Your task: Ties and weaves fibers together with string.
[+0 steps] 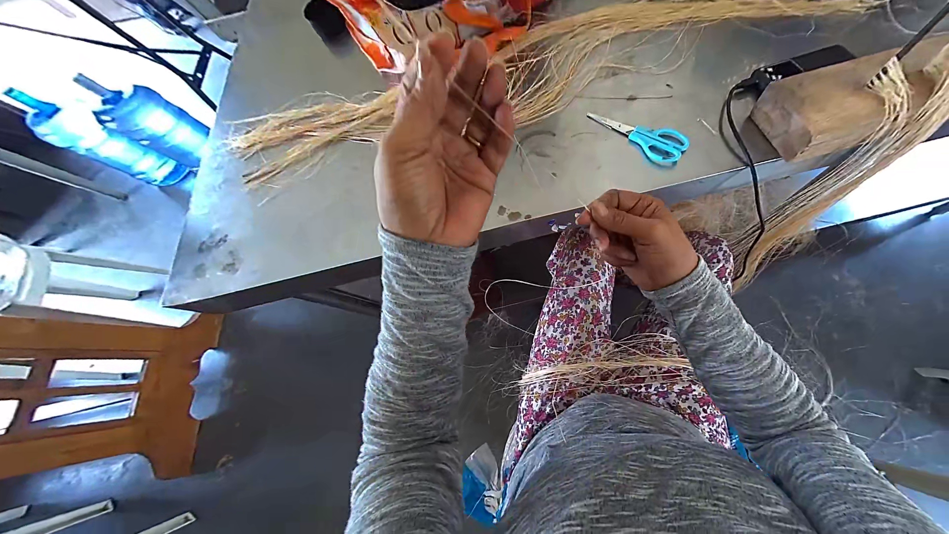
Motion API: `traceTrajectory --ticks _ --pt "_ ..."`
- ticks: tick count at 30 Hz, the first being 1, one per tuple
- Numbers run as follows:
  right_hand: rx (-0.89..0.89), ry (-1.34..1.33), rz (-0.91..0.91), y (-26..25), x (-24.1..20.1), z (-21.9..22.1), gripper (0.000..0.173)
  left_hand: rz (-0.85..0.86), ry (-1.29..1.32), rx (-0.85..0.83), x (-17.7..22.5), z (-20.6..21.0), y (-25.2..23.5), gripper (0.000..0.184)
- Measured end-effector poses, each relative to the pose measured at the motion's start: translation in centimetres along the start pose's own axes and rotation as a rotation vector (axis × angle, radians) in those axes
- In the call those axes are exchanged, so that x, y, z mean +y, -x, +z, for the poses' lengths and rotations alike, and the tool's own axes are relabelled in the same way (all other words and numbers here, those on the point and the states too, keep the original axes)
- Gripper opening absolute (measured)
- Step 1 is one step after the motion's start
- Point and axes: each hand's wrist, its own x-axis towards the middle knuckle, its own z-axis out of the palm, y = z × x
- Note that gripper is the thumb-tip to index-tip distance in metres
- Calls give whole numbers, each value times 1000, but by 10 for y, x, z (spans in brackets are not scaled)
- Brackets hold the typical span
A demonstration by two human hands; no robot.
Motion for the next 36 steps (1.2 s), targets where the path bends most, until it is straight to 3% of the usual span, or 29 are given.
traceTrajectory --ticks 6,15,18,22,30,36 --pt "209 213 -228 22 20 -4 15 26 83 69 -27 -37 50 29" --pt "242 280 -26 72 53 -9 14 16 197 241 -59 -76 149 26" --pt "179 260 112 89 59 -11 21 8 207 264 -66 -85 167 23" --pt "23 257 361 100 66 -19 46 -40 269 318 -75 -90 181 23" --pt "-109 271 527 103 73 -23 32 -37 267 246 -85 -102 193 14" --pt "-265 224 540 102 73 -26 19 -52 322 199 -86 -101 193 13"
